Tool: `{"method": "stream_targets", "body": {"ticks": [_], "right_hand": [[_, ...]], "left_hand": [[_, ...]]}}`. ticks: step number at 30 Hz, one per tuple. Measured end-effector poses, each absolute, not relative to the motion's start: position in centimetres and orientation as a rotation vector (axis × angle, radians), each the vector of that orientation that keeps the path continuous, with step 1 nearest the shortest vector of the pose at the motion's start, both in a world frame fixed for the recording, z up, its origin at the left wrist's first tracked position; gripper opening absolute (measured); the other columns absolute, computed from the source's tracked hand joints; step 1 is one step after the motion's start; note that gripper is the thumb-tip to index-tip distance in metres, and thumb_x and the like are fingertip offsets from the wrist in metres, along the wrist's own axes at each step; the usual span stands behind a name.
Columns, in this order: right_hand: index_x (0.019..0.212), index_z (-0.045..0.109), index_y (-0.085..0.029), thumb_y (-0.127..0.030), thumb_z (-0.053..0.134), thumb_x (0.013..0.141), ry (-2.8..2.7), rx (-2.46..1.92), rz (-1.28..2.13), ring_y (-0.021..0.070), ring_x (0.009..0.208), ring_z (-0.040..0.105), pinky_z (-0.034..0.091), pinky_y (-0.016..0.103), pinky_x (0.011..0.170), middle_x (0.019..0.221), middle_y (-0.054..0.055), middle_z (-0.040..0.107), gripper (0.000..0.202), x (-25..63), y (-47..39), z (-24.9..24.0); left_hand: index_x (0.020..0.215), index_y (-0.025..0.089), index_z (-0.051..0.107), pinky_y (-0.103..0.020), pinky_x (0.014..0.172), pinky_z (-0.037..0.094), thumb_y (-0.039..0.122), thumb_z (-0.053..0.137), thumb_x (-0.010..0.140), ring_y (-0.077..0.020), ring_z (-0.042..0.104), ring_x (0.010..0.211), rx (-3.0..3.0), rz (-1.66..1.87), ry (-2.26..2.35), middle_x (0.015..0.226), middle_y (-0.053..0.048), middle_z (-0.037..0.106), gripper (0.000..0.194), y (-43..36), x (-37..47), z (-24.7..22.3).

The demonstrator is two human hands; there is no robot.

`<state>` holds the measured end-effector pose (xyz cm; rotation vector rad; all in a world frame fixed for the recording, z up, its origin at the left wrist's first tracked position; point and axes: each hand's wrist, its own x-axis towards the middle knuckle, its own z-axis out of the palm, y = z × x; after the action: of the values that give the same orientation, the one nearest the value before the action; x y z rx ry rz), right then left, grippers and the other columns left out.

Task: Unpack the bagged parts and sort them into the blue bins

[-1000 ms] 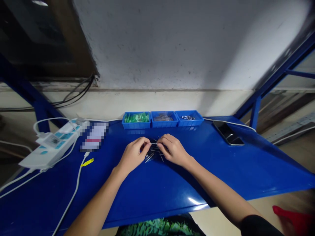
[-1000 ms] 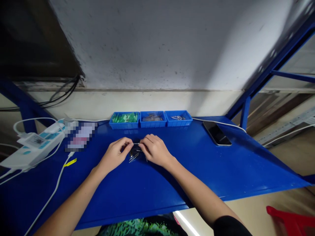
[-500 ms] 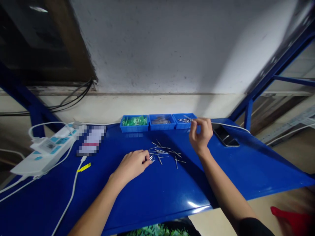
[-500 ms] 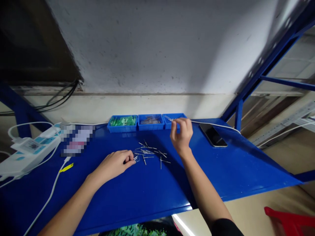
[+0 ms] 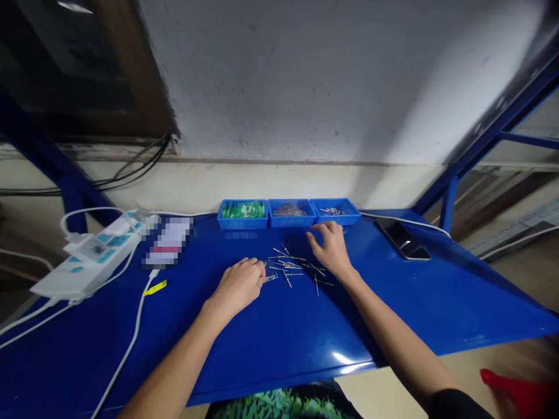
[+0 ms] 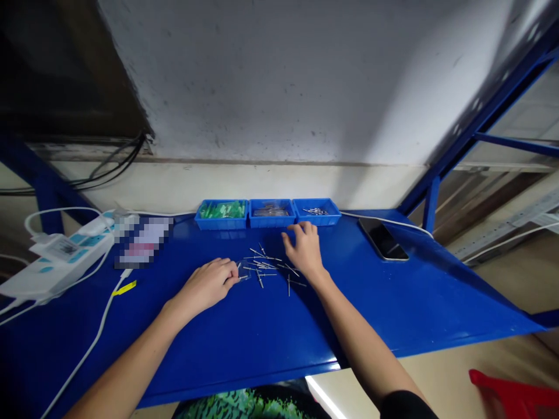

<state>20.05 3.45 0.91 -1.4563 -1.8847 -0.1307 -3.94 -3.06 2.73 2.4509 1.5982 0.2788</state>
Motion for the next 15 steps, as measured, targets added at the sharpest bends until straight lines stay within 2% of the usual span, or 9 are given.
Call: {"method": "stream_targets", "body": {"ticks": [4, 9, 15], "right_hand": [[0.098, 0.06, -0.017, -0.033, 0.046, 0.091, -2.175, -1.141, 0.08, 0.022, 0.087, 0.052, 0.042, 0.037, 0.081, 0.09, 0.008, 0.061, 0.022, 17.3, 1.5, 1.7], [0.106, 0.058, -0.017, -0.038, 0.051, 0.088, -2.402, -0.882, 0.148, 0.0215, 0.088, 0.051, 0.04, 0.035, 0.076, 0.097, 0.009, 0.062, 0.028, 15.8, -0.2, 2.3], [0.094, 0.059, -0.018, -0.025, 0.044, 0.092, -2.445, -0.796, 0.086, 0.019, 0.083, 0.05, 0.039, 0.032, 0.073, 0.089, 0.008, 0.06, 0.017, 15.7, 0.1, 1.8]], "left_hand": [[0.081, 0.02, 0.052, -0.031, 0.067, 0.04, 0.015, 0.041, 0.089, -0.0226, 0.053, 0.084, 2.536, 0.393, 1.538, 0.083, -0.004, 0.06, 0.014, -2.9, -3.8, 2.6], [0.083, 0.019, 0.048, -0.032, 0.072, 0.04, 0.014, 0.038, 0.091, -0.0204, 0.049, 0.082, 2.539, 0.531, 1.506, 0.084, -0.004, 0.057, 0.014, -2.6, -3.6, 2.4], [0.083, 0.018, 0.048, -0.032, 0.076, 0.041, 0.017, 0.041, 0.091, -0.0198, 0.049, 0.086, 2.522, 0.632, 1.407, 0.089, -0.004, 0.056, 0.011, -2.5, -3.6, 2.2]]}}
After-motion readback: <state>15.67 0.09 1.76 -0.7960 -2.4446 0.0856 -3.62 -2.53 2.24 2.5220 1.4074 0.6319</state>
